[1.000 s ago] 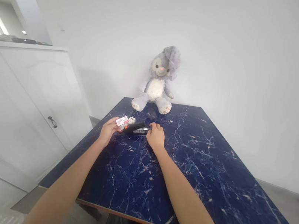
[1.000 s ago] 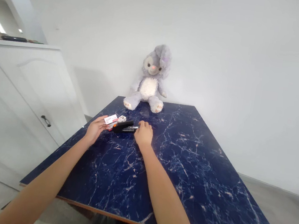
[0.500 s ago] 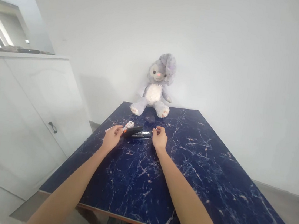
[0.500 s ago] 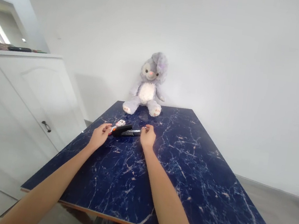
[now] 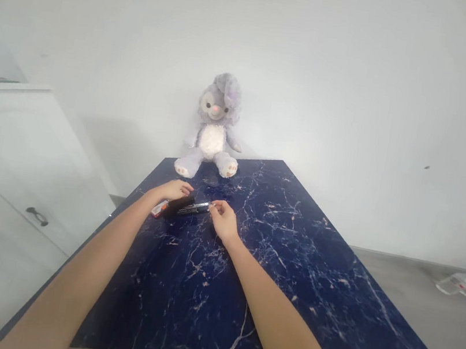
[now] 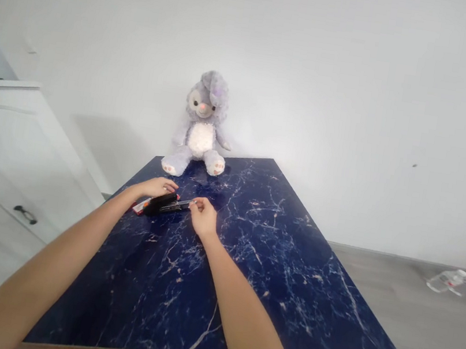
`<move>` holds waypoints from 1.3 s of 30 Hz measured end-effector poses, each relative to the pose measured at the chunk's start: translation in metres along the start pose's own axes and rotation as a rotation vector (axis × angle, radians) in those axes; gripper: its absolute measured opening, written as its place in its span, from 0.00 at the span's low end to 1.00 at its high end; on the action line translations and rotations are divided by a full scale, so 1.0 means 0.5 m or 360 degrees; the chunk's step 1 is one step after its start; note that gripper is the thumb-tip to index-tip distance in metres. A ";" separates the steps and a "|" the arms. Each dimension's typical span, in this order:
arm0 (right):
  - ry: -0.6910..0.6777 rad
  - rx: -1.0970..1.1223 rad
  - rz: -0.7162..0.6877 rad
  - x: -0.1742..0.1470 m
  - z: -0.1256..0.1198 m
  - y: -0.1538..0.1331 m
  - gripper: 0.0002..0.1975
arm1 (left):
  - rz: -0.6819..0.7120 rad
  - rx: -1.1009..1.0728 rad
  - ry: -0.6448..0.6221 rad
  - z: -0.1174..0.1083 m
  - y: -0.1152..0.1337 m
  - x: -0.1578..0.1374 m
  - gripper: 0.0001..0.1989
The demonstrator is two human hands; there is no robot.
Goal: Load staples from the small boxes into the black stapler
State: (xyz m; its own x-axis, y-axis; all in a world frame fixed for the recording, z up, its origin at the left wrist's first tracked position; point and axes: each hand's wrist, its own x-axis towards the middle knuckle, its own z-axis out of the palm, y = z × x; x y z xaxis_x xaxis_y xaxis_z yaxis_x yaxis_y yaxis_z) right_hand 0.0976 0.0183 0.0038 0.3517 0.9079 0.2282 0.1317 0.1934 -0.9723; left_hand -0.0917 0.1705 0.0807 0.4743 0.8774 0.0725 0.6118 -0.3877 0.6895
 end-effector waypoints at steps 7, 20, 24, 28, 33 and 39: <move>-0.0043 -0.0039 0.0002 0.004 -0.006 -0.012 0.10 | -0.0010 0.0157 0.0000 0.008 0.042 0.056 0.06; -0.0136 0.0065 -0.0008 -0.003 -0.004 -0.009 0.15 | 0.0155 -0.0495 0.1251 0.135 0.046 -0.288 0.15; -0.0152 0.0352 0.0064 -0.004 -0.004 -0.008 0.16 | 0.0094 -0.0742 0.1152 0.145 0.053 -0.282 0.16; -0.0356 0.0453 0.0100 -0.013 -0.007 -0.024 0.18 | 0.0052 -0.0890 0.1024 0.151 0.071 -0.283 0.15; -0.0611 0.0467 0.0064 -0.024 -0.005 -0.036 0.17 | -0.0051 -0.1086 0.1010 0.171 0.059 -0.283 0.14; -0.0554 0.0431 0.0081 -0.015 -0.002 -0.020 0.15 | -0.0148 -0.1287 0.0957 0.182 0.048 -0.275 0.15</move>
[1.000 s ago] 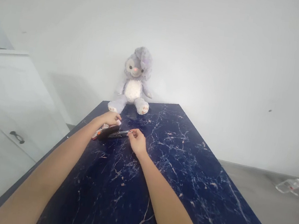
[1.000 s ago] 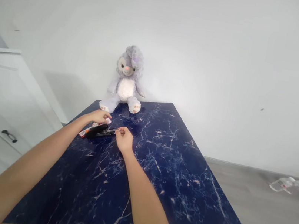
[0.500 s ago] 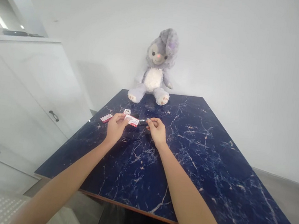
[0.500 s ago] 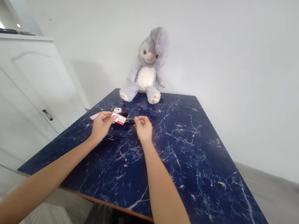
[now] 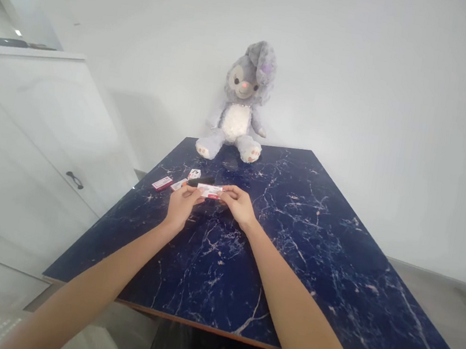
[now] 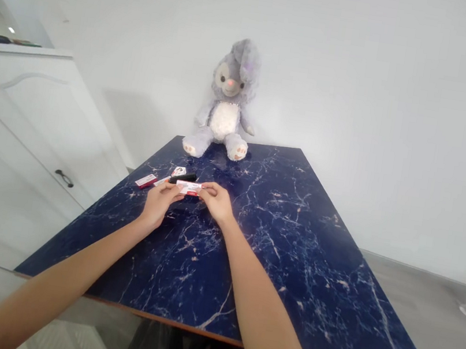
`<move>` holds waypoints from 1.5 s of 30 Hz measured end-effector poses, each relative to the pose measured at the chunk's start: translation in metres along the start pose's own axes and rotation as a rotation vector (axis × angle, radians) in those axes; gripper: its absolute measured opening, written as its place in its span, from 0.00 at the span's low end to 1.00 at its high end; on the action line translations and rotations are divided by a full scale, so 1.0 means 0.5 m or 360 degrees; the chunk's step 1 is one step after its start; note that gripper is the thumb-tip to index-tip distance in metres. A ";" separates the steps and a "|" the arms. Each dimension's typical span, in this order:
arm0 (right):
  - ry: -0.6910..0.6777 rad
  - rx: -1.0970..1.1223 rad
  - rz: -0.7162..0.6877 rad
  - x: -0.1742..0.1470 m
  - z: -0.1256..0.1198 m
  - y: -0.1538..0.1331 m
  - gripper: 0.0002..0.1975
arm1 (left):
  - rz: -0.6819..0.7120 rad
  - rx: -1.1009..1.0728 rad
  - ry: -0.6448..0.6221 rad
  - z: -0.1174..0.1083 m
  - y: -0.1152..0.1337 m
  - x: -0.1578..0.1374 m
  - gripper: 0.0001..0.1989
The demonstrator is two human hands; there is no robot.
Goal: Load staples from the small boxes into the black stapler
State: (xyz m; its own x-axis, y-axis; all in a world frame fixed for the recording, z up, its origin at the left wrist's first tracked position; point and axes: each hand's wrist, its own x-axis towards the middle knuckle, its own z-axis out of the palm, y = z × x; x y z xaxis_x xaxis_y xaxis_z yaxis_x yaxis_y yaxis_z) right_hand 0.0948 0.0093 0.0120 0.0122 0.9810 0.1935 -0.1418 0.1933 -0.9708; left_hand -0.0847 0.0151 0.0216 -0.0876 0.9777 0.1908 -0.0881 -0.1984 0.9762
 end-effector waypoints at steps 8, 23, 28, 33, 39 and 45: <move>0.0250 0.0128 0.0019 0.009 -0.005 0.005 0.12 | 0.0017 0.0090 0.0148 -0.017 -0.004 0.026 0.15; 0.0432 -0.0236 -0.0135 -0.001 -0.002 0.010 0.21 | 0.0237 0.0494 0.0107 -0.034 0.007 0.026 0.15; 0.0434 -0.0392 -0.0170 -0.011 0.002 -0.004 0.22 | 0.0137 0.0215 -0.0035 -0.014 0.008 0.011 0.15; 0.0618 -0.0647 -0.0284 -0.015 0.004 -0.012 0.21 | 0.0000 -0.0114 -0.0168 -0.003 0.011 0.006 0.15; 0.0655 -0.0681 -0.0300 -0.018 0.006 -0.013 0.21 | -0.0087 -0.0189 -0.0298 -0.004 0.013 0.006 0.15; 0.0612 -0.0533 -0.0320 -0.015 0.007 -0.014 0.20 | -0.0094 -0.0272 -0.0353 0.000 0.015 0.001 0.13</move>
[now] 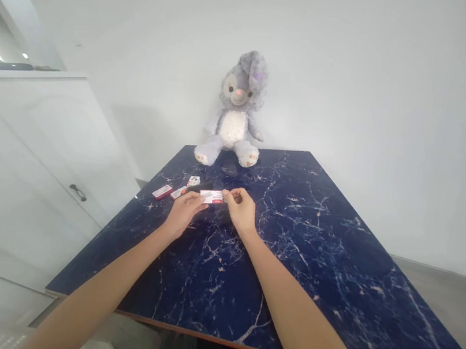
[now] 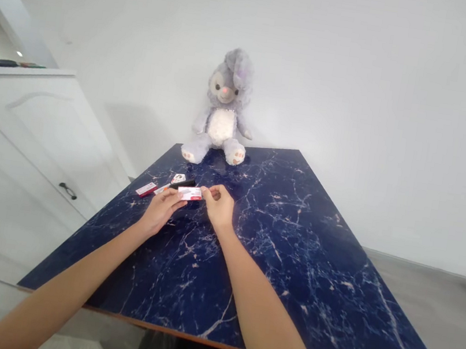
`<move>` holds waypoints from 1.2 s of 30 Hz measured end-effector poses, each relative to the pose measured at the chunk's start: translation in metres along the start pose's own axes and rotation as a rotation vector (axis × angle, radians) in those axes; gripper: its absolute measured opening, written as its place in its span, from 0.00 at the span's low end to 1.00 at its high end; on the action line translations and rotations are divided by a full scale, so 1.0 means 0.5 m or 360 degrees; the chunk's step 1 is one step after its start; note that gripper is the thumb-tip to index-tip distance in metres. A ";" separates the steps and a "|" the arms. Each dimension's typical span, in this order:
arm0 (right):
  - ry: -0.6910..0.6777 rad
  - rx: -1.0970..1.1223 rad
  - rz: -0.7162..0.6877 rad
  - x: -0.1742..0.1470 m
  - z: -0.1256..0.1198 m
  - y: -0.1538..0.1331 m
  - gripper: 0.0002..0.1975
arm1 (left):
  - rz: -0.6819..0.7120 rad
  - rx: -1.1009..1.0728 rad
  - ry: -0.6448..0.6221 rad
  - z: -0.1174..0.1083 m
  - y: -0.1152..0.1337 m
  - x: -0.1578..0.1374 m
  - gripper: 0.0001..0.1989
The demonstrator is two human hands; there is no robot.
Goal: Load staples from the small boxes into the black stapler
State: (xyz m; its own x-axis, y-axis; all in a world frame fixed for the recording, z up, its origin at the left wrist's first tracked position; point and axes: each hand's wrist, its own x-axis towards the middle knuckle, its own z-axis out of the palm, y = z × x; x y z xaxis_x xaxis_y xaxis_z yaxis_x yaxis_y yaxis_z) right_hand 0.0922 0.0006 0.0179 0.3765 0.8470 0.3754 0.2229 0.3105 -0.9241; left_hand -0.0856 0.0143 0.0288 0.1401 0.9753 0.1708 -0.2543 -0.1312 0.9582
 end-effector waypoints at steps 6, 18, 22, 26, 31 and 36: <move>-0.0361 0.0372 0.0068 0.002 0.005 -0.005 0.20 | 0.0072 -0.0006 0.0087 0.000 -0.002 -0.002 0.25; -0.0187 0.0135 0.0204 0.009 -0.001 0.018 0.17 | -0.0130 0.0376 -0.0148 -0.005 0.005 -0.009 0.23; -0.0146 0.0049 0.0188 0.006 -0.002 0.016 0.16 | -0.0150 0.0418 -0.0177 -0.003 0.005 -0.015 0.24; -0.0270 -0.0019 0.0035 -0.003 -0.002 0.004 0.16 | -0.0109 0.0420 -0.0159 -0.011 -0.003 -0.009 0.25; -0.0428 -0.0098 -0.0077 -0.011 -0.003 -0.012 0.15 | -0.0004 0.0512 -0.0211 -0.016 -0.013 -0.006 0.25; -0.0602 -0.0134 -0.0223 -0.012 0.003 -0.015 0.12 | -0.0001 0.0553 -0.0337 -0.011 -0.015 -0.013 0.32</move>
State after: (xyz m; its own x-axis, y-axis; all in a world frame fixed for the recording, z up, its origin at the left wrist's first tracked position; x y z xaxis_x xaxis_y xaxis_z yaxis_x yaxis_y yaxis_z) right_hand 0.0869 -0.0063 0.0225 -0.0167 0.9027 0.4299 0.3273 0.4113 -0.8507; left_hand -0.0896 0.0100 0.0193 0.3431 0.9221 0.1790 0.0793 -0.2184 0.9726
